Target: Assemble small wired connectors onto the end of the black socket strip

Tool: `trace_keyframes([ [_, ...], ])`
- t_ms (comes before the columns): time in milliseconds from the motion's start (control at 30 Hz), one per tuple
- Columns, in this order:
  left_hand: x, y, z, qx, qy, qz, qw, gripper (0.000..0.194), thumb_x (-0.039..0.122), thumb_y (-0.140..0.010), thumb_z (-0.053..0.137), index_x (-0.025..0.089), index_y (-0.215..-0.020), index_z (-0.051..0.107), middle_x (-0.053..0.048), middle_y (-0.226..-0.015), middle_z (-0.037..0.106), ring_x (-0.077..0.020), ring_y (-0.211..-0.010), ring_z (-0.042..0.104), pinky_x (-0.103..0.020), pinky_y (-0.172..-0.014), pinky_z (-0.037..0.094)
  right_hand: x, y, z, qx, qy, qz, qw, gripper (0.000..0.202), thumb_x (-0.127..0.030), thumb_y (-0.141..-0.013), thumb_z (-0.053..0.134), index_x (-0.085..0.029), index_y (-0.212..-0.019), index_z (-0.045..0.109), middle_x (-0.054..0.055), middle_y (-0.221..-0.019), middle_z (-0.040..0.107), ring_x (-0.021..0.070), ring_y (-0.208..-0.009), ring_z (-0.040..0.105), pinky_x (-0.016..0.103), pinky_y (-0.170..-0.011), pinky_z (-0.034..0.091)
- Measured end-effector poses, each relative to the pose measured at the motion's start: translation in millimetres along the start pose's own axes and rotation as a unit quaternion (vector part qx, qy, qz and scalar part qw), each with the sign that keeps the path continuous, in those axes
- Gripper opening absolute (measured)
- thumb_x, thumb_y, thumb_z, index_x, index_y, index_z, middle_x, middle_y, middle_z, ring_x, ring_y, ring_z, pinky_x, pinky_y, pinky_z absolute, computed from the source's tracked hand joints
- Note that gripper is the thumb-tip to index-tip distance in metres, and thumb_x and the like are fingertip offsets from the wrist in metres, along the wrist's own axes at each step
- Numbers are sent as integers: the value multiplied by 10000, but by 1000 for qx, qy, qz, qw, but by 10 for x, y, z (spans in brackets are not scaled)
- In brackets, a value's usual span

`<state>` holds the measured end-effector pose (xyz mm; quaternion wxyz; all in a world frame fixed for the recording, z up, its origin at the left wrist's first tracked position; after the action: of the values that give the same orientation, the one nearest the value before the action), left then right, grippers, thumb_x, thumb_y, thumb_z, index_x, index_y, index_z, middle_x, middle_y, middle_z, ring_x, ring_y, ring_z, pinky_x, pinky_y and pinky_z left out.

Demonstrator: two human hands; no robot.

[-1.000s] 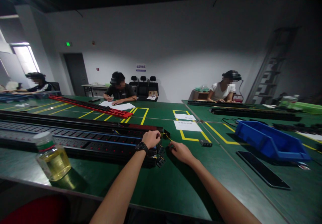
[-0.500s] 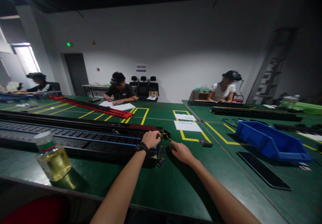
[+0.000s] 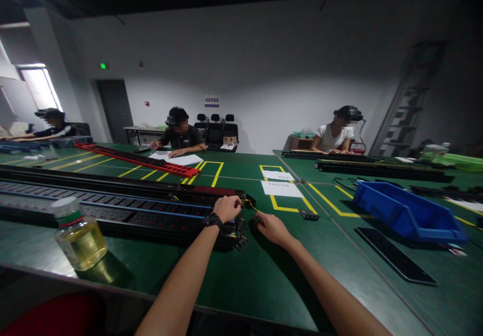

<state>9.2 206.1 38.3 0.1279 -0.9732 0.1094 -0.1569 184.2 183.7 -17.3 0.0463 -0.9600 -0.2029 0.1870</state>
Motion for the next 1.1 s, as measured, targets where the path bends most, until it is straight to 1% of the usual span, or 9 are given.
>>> trace_keyframes([
  [200,-2,-3,8,-1,0,4,1000,242,321,-896,617,327,-1062,792,-5,-1017,819,-217,-990,752,-288,-898,539,-7,2,-6,-3,-4,-1,1000,255,-211,-966,523,-231,-1150,698,64,-1000,771,213,-906,686,273,-688,312],
  [467,4,2,-1,-6,4,2,1000,227,318,-902,633,322,-1066,790,-9,-1025,818,-212,-1005,751,-282,-910,537,-15,11,-17,-6,-2,4,1000,246,-217,-968,528,-224,-1150,694,60,-960,764,212,-886,682,266,-682,311],
  [667,-3,1,10,-8,4,-1,1000,240,311,-904,626,327,-1079,790,-11,-1029,817,-209,-997,752,-289,-915,536,-15,8,-10,-9,-1,7,1000,254,-200,-958,532,-226,-1145,701,61,-991,770,215,-912,686,266,-705,321],
  [1100,-10,0,4,-8,6,-3,1000,218,327,-904,637,327,-1062,786,-5,-1002,818,-211,-986,753,-280,-878,536,-31,12,-28,-5,3,3,1000,255,-214,-965,522,-225,-1152,694,64,-1000,771,224,-919,697,276,-695,317],
])
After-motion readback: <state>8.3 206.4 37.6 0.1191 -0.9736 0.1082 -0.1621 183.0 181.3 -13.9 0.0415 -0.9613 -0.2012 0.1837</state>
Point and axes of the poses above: each hand's wrist, its own y-axis away from the middle knuckle, its own z-axis out of the palm, x = y × z, the point moved 8 cm from there along -y, towards the middle knuckle
